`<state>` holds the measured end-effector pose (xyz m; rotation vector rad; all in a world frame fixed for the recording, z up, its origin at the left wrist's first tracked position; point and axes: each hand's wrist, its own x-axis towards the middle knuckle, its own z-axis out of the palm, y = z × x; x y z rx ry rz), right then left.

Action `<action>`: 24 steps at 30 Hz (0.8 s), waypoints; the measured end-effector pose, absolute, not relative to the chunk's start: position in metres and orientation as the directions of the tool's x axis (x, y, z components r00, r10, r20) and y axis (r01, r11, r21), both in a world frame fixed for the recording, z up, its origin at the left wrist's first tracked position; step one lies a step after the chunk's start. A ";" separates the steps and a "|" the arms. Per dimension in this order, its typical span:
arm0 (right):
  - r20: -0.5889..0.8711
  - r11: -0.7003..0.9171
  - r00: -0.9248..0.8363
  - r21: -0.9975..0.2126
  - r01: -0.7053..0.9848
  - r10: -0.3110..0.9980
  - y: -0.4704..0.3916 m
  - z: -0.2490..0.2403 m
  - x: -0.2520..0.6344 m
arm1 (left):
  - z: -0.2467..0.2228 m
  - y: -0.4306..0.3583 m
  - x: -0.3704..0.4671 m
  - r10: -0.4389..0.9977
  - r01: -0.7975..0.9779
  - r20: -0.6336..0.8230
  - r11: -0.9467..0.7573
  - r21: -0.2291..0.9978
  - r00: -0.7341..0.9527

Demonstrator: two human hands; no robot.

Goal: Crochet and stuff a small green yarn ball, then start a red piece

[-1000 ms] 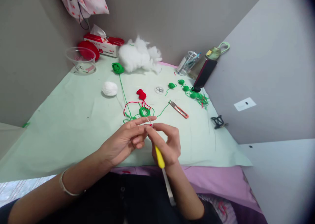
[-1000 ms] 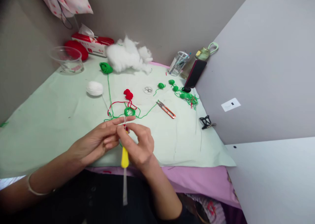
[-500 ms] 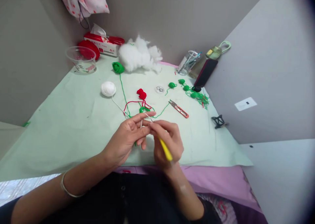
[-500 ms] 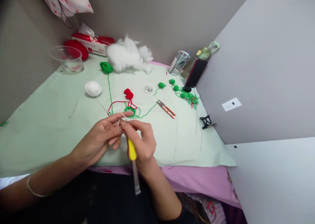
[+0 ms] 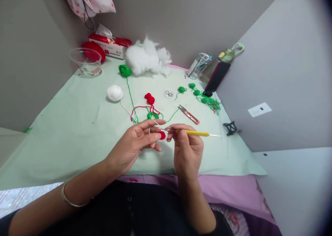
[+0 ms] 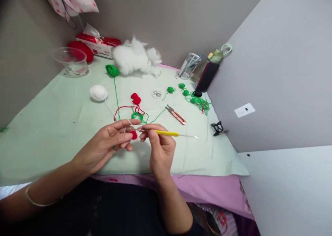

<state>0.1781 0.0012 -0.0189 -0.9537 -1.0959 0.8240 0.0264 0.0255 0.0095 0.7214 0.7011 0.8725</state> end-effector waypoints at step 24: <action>0.539 0.533 0.264 -0.840 0.103 0.800 -0.004 -0.015 0.171 | 0.007 0.028 0.022 0.824 -0.479 -0.270 0.520 0.707 0.498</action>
